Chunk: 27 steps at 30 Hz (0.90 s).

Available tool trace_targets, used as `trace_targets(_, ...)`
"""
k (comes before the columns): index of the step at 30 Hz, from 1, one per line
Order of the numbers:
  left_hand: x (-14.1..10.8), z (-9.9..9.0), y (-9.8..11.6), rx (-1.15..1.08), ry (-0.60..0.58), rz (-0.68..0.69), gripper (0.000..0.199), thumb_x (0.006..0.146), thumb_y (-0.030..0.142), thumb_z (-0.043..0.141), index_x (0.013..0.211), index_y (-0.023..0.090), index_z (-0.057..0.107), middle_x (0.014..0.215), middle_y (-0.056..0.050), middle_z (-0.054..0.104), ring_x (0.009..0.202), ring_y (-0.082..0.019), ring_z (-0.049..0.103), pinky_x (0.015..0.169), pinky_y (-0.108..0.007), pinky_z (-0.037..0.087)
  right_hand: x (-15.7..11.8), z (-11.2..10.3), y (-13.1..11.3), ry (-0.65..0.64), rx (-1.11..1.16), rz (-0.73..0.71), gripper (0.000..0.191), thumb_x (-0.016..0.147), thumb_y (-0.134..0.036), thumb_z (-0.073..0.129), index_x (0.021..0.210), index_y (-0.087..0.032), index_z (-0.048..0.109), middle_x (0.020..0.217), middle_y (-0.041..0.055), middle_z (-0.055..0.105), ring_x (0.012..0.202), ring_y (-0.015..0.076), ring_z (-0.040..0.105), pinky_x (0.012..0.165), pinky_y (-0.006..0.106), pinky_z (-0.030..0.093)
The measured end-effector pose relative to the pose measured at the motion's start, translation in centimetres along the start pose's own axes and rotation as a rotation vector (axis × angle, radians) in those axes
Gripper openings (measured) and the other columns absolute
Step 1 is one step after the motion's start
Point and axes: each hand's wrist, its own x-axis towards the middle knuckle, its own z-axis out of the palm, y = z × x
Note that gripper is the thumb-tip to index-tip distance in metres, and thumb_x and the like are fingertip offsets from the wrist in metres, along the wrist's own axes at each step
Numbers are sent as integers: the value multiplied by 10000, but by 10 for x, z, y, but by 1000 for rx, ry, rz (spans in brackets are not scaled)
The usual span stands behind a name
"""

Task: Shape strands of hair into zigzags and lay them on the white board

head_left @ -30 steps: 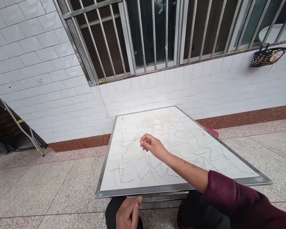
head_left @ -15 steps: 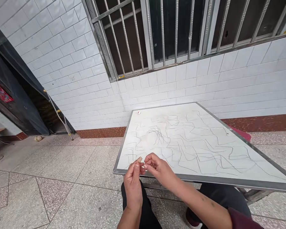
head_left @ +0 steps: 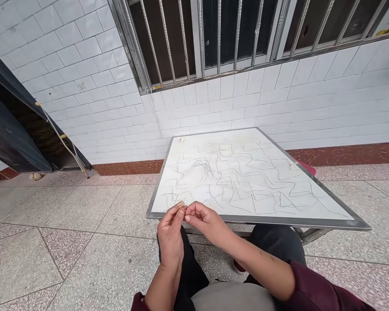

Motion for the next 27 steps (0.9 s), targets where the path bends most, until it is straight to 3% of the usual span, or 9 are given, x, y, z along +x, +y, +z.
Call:
trace_targets(6,4,1,7,-25,75,-7,241,687,284,833,895,188,760,859,-25,737,768,-127,663,755,-251,515,-3,-1,-1,-98,29,147,290,852,-471,636,857,-196,544,752,-18,592,626,108,467,587,244,354)
trace_targets(11,9,1,12,-68,147,26,235,686,263,832,894,192,749,833,-6,709,682,-83,622,662,-199,497,-6,-2,-2,-174,27,199,285,862,-460,631,875,-181,576,726,-15,592,610,99,449,567,234,329)
trace_targets(18,6,0,15,-38,32,-102,291,665,255,852,927,176,754,765,2,676,688,-93,628,704,-219,513,-7,-6,-3,-104,-30,186,225,879,-409,623,858,-190,579,721,-22,594,617,97,460,586,238,346)
trace_targets(27,8,-3,12,-60,75,-89,256,650,242,852,875,169,756,802,-18,696,679,-99,622,647,-214,513,-6,-11,0,-183,25,252,270,862,-440,631,923,-178,618,742,-15,585,613,93,459,561,228,343)
